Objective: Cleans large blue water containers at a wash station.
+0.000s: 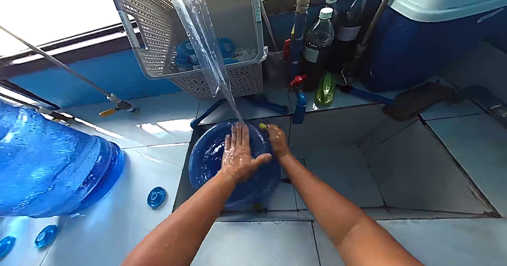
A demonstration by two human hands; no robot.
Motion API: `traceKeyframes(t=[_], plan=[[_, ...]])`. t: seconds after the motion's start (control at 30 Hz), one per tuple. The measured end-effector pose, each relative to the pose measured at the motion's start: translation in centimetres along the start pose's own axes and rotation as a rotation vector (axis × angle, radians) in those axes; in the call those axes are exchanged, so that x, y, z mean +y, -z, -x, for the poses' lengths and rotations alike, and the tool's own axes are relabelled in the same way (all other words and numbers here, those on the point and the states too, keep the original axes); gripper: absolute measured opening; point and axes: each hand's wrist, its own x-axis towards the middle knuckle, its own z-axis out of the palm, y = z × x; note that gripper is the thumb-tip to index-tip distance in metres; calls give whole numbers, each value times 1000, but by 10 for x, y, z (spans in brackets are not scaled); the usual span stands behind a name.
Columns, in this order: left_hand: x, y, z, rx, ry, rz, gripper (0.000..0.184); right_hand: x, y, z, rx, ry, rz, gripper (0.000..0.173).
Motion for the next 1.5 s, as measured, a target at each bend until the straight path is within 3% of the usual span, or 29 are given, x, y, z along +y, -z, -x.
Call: traceKeyframes(t=[0.1, 0.2, 0.27, 0.33, 0.43, 0.5, 0.53, 0.6, 0.63, 0.67, 0.8, 0.87, 0.93, 1.03, 1.13, 1.2, 1.27, 1.33, 1.4, 1.47, 1.5], plan=[[11, 7, -21, 77, 192, 9, 107, -4, 0, 47, 75, -121, 213, 40], [26, -6, -24, 133, 86, -59, 101, -7, 42, 69, 43, -160, 123, 39], [18, -6, -30, 164, -129, -114, 88, -16, 99, 77, 128, -221, 8, 40], [6, 10, -43, 112, -246, -125, 65, -25, 171, 99, 329, -193, -40, 43], [-14, 24, -59, 95, -212, -141, 62, -25, 289, 149, 770, -22, 260, 39], [-22, 24, -62, 125, -108, -161, 63, -15, 358, 188, 917, -164, 575, 44], [-20, 25, -61, 122, -38, -160, 62, -11, 382, 206, 902, -339, 695, 48], [-12, 31, -55, 95, 23, -206, 59, -3, 407, 223, 711, -702, 853, 52], [-7, 33, -52, 78, 13, -225, 56, 0, 412, 217, 613, -801, 884, 49], [-1, 35, -49, 77, -14, -216, 52, -2, 412, 204, 555, -808, 926, 44], [25, 28, -43, 131, -21, -118, 46, -3, 413, 107, 497, -420, 916, 40], [36, 30, -43, 104, 45, -121, 46, 12, 423, 67, 374, -373, 879, 47], [38, 32, -43, 102, 106, -128, 47, 13, 428, 53, 246, -422, 965, 43], [27, 33, -40, 149, 155, -86, 44, -19, 389, 51, 86, -570, 1032, 43], [12, 32, -41, 181, 146, -36, 45, -16, 254, 75, 10, -229, 612, 40], [8, 26, -34, 210, 82, -37, 48, -26, 159, 85, -241, -188, 365, 61], [13, 7, -15, 220, -23, -71, 59, -32, 104, 67, -337, -135, 429, 70], [34, -18, 11, 59, -112, -57, 77, -34, 79, 17, -384, -39, 531, 59], [64, -36, 33, -94, -271, 16, 80, -54, 50, -24, -466, 129, 513, 48], [71, -29, 32, -125, -342, 20, 70, -89, 12, -40, -525, 251, 307, 35], [63, -20, 24, -65, -308, 13, 59, -106, -2, -39, -523, 214, 153, 30]])
